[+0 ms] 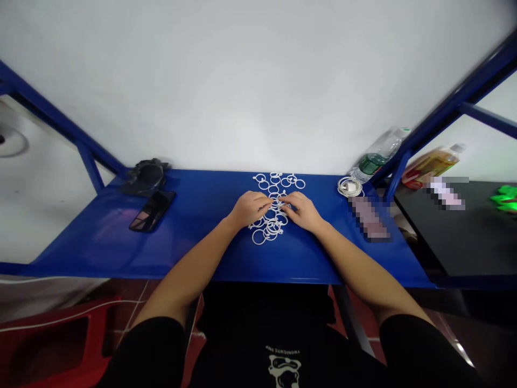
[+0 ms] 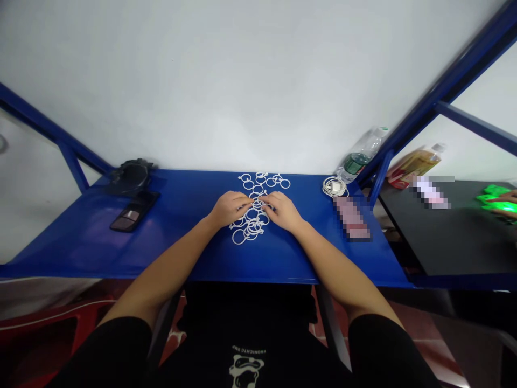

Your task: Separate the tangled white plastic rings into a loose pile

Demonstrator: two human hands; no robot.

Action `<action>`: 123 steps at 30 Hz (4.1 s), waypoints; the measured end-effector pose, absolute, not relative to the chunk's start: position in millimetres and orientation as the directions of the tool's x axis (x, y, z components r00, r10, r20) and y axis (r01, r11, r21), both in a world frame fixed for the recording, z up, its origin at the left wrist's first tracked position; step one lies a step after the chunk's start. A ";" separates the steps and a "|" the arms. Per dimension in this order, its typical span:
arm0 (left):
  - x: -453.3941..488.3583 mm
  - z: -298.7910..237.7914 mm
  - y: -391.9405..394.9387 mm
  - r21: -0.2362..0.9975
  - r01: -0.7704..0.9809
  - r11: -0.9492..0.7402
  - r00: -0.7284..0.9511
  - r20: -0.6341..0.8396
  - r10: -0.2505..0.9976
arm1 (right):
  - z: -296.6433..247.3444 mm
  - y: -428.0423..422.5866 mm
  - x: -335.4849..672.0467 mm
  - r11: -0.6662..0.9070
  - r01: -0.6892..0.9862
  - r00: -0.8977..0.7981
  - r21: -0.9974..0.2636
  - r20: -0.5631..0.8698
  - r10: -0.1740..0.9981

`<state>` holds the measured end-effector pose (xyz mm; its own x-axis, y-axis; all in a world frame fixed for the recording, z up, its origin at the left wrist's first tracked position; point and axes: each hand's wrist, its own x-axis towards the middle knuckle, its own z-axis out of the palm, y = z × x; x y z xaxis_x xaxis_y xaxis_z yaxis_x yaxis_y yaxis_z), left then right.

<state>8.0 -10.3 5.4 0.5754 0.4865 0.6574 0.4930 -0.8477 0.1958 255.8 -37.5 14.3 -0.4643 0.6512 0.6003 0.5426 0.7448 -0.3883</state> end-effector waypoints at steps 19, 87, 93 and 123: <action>-14.1 -1.0 6.1 0.656 0.550 -0.517 -0.025 0.632 0.775 | -5.9 -8.6 286.8 0.318 0.530 0.045 -0.786 0.401 0.915; -10.8 -1.2 4.7 0.673 0.444 -0.592 0.272 0.528 0.804 | -5.3 -0.5 294.4 0.378 0.812 -0.171 -0.445 0.438 0.882; 0.0 0.9 18.6 0.520 0.619 -0.588 0.516 0.295 0.804 | -10.7 0.6 290.1 0.216 0.918 -0.152 -0.334 0.206 0.967; -10.0 3.0 8.3 0.466 0.810 -0.356 0.189 0.367 0.911 | 2.4 -11.2 283.0 0.286 0.739 -0.124 -0.610 0.293 0.948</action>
